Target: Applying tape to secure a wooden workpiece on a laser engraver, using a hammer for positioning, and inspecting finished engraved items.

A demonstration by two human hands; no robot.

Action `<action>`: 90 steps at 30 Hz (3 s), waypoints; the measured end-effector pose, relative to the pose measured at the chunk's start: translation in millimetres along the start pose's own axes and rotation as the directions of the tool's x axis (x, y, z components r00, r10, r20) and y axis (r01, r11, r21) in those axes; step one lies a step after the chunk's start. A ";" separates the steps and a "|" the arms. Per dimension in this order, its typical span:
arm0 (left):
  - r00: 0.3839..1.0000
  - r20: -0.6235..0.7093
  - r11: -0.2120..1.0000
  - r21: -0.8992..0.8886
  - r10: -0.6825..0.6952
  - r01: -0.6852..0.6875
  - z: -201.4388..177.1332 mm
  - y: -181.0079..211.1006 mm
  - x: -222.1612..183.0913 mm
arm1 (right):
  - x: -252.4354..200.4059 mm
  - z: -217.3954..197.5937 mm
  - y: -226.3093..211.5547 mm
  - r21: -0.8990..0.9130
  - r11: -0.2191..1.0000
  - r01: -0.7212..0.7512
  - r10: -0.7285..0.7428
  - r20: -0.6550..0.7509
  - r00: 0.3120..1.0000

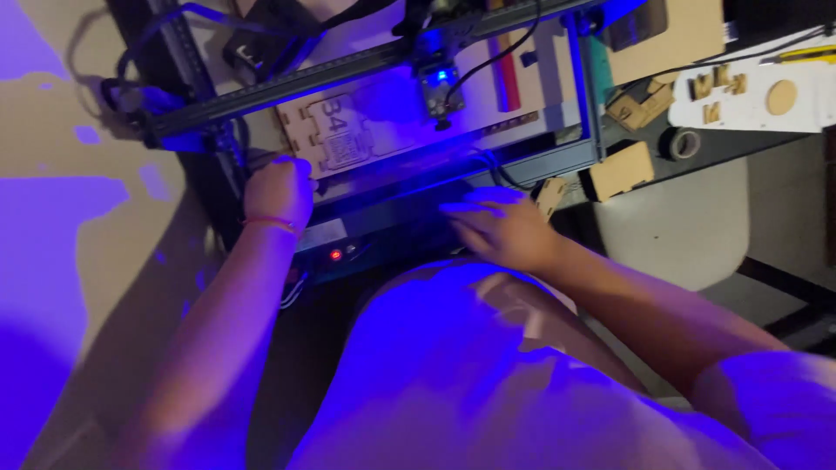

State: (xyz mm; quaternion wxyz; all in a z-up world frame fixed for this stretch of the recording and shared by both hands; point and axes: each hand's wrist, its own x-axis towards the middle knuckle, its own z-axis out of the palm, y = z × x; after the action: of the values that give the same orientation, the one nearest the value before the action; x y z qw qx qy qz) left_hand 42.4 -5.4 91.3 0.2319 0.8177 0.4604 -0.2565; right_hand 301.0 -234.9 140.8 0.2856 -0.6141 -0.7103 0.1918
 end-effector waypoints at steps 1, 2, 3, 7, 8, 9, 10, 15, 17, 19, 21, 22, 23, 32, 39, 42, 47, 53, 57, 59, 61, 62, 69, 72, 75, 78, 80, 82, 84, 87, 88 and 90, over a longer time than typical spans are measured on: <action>1.000 0.003 1.000 -0.007 0.015 -0.015 5.9 -3.0 4.3 | -33.3 -5.3 16.8 -0.013 1.000 -0.011 0.011 0.004 1.000; 1.000 0.000 0.999 0.035 0.017 -0.017 12.6 -5.5 8.5 | -67.8 -11.1 32.9 -0.049 0.997 -0.065 0.068 0.044 0.997; 1.000 0.000 0.996 0.085 0.011 -0.011 17.2 -12.5 9.8 | -100.7 -13.6 46.1 -0.077 0.990 -0.117 0.123 0.080 0.989; 1.000 -0.021 0.997 0.076 -0.002 0.003 18.0 -7.2 14.8 | -167.4 -3.4 56.3 -0.184 0.972 -0.148 0.169 0.105 0.980; 0.999 -0.024 0.994 0.103 0.033 -0.031 18.3 -8.6 17.0 | -164.0 1.4 55.4 -0.254 0.962 -0.100 0.147 0.171 0.974; 0.998 -0.029 0.990 0.134 0.056 -0.051 18.5 -16.3 15.4 | -158.3 11.9 54.2 -0.312 0.949 -0.039 0.117 0.236 0.965; 0.999 -0.033 0.989 0.143 0.030 -0.025 20.6 -14.6 12.7 | -140.3 14.5 48.9 -0.292 0.956 -0.023 0.094 0.234 0.968; 0.994 -0.091 0.995 0.076 0.066 -0.059 30.3 -17.7 17.8 | -83.6 48.5 58.1 -0.447 0.882 0.151 0.087 0.468 0.879; 0.994 -0.095 0.996 0.078 0.060 -0.053 37.9 -23.3 19.4 | -84.4 60.4 64.7 -0.453 0.874 0.176 0.072 0.479 0.875; 0.993 -0.099 0.996 0.072 0.060 -0.053 42.0 -25.9 20.2 | -86.3 67.2 70.8 -0.464 0.863 0.201 0.064 0.495 0.867; 0.989 -0.112 0.992 0.089 0.094 -0.084 42.4 -26.2 20.1 | -89.3 70.1 75.9 -0.461 0.867 0.192 0.106 0.545 0.832; 0.989 -0.113 0.992 0.090 0.094 -0.084 36.1 -24.0 16.9 | -91.0 70.5 75.8 -0.461 0.867 0.192 0.105 0.544 0.833; 0.991 -0.102 0.994 0.075 0.089 -0.081 30.6 -21.6 12.5 | -93.1 69.8 75.1 -0.439 0.883 0.168 0.104 0.531 0.841; 0.983 -0.125 0.989 0.071 0.135 -0.127 24.5 -18.1 5.4 | -103.0 12.9 39.9 -0.149 0.988 -0.034 0.090 0.389 0.917; 0.972 -0.090 0.974 0.082 0.216 -0.209 10.7 -26.3 9.6 | 11.4 -22.2 -42.7 0.069 0.998 -0.007 -0.006 0.188 0.982; 0.971 -0.033 0.936 0.278 0.236 -0.218 34.4 -38.0 39.9 | 77.5 6.4 -45.8 0.039 0.997 0.066 -0.075 0.278 0.958; 0.966 0.139 0.903 0.348 0.217 -0.253 -1.5 -24.0 27.2 | 111.2 96.6 -6.6 -0.035 0.998 -0.056 0.066 0.450 0.891; 0.957 0.202 0.891 0.365 0.206 -0.269 18.6 -32.8 59.9 | 129.8 154.9 19.2 -0.107 0.961 -0.254 0.267 0.591 0.761; 0.971 0.139 0.904 0.359 0.196 -0.233 12.2 -24.5 49.3 | 144.1 135.3 -8.4 -0.160 0.918 -0.362 0.377 0.633 0.676; 0.973 0.126 0.879 0.417 0.195 -0.231 6.7 -21.2 41.1 | 142.5 149.7 4.3 -0.160 0.917 -0.367 0.381 0.629 0.677; 0.974 0.114 0.851 0.473 0.197 -0.228 8.0 -22.3 40.5 | 141.3 160.5 11.4 -0.161 0.914 -0.373 0.386 0.625 0.678; 0.979 0.090 0.901 0.385 0.182 -0.202 11.4 -25.5 44.2 | 141.8 164.2 12.2 -0.182 0.908 -0.377 0.403 0.625 0.669; 0.986 0.030 0.967 0.195 0.163 -0.166 -4.8 -21.6 25.3 | 153.5 161.0 -18.0 -0.263 0.913 -0.311 0.406 0.533 0.742; 0.986 0.005 0.971 0.176 0.165 -0.163 -2.3 -22.8 26.3 | 115.3 221.8 14.6 -0.608 0.790 -0.073 0.003 -0.116 0.993; 0.988 -0.030 0.974 0.174 0.153 -0.146 -1.3 -22.0 25.3 | 134.8 205.8 24.0 -0.271 0.951 -0.150 0.265 0.463 0.846; 0.981 -0.075 0.973 0.162 0.177 -0.163 9.7 -27.8 34.6 | 148.6 181.2 6.9 -0.246 0.956 -0.162 0.278 0.567 0.775; 0.975 -0.102 0.969 0.169 0.199 -0.181 11.1 -27.5 32.7 | 148.0 187.2 12.1 -0.297 0.952 -0.070 0.233 0.558 0.797; 0.967 -0.129 0.965 0.177 0.220 -0.196 12.1 -27.4 30.4 | 149.5 181.8 10.4 -0.346 0.938 0.024 0.183 0.551 0.814; 0.955 -0.167 0.956 0.206 0.247 -0.211 12.8 -28.2 28.5 | 153.3 166.0 2.1 -0.380 0.905 0.192 0.047 0.537 0.842; 0.950 -0.193 0.955 0.215 0.246 -0.204 5.8 -25.3 15.4 | 161.3 152.9 -1.3 -0.325 0.928 0.184 0.051 0.599 0.799; 0.950 -0.191 0.955 0.214 0.246 -0.204 6.7 -26.3 13.9 | 159.1 157.5 0.7 -0.324 0.928 0.184 0.052 0.600 0.798; 0.938 -0.205 0.950 0.200 0.281 -0.240 6.3 -28.8 12.8 | 158.0 166.1 5.8 -0.318 0.934 0.166 0.047 0.567 0.822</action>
State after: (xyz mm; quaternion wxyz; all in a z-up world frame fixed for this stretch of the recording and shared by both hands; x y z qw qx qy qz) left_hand 21.7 12.4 74.2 0.1372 0.9127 0.3476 -0.1652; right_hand 185.8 -65.7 37.3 -0.0468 -0.5476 -0.8045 0.2253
